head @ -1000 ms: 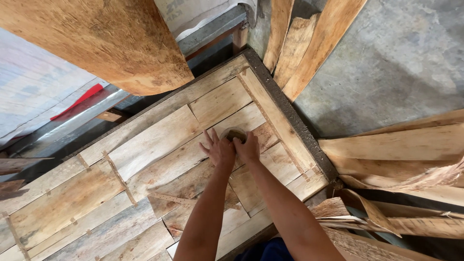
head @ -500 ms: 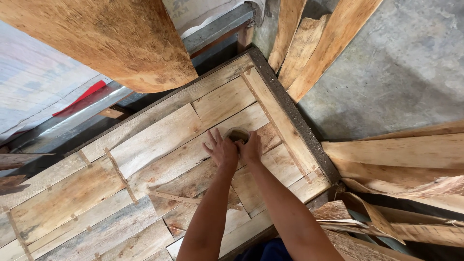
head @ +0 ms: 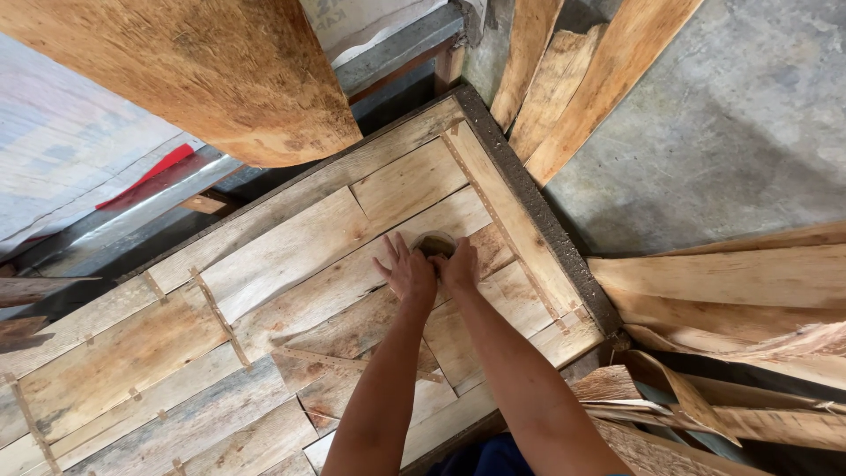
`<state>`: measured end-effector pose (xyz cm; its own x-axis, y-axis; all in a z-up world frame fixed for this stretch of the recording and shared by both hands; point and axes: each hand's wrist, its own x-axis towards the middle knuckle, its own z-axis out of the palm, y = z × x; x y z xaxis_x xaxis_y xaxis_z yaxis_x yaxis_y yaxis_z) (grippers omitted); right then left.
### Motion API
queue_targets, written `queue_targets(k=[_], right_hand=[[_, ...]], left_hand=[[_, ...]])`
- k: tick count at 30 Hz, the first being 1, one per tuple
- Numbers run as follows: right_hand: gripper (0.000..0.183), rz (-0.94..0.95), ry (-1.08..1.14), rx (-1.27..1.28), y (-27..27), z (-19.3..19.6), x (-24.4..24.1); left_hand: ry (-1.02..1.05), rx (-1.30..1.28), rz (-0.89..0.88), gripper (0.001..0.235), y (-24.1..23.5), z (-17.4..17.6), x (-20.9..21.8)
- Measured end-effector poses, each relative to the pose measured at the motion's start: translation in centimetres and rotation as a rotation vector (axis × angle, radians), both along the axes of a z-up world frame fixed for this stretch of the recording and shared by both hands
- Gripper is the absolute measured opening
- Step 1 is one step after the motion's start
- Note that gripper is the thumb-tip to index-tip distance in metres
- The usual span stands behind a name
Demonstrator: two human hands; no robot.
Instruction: The person lays thin wooden strips across a plank surface and presses them into place, then uses a utility knife to cut small wooden pieces and press them into the seams between planks, working along the panel section by section.
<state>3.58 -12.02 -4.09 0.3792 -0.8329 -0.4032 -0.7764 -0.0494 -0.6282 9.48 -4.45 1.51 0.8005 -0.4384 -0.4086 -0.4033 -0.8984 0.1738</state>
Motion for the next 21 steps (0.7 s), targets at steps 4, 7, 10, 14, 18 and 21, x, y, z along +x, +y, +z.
queue_targets(k=[4,7,10,14,18,21], right_hand=[[0.072,0.0,0.029,0.003,0.0,0.6,0.0],[0.071,0.008,0.01,-0.028,-0.2,-0.4,-0.1],[0.065,0.043,0.001,-0.078,-0.4,-1.3,-0.4],[0.058,0.055,-0.092,-0.14,-0.7,-2.4,-0.7],[0.047,0.056,-0.116,-0.122,-0.6,-1.2,-0.8],[0.04,0.095,-0.055,-0.062,-0.1,2.4,-0.5]], left_hand=[[-0.015,-0.03,-0.003,0.029,0.1,-0.7,0.0],[0.007,-0.036,0.004,0.033,0.1,0.2,0.1],[0.027,-0.02,-0.001,0.037,0.4,0.7,0.0],[0.026,-0.005,-0.022,0.038,0.7,0.9,0.1],[0.029,0.008,-0.047,0.036,1.5,-1.2,0.6],[0.045,0.054,-0.088,0.033,1.8,0.5,0.8]])
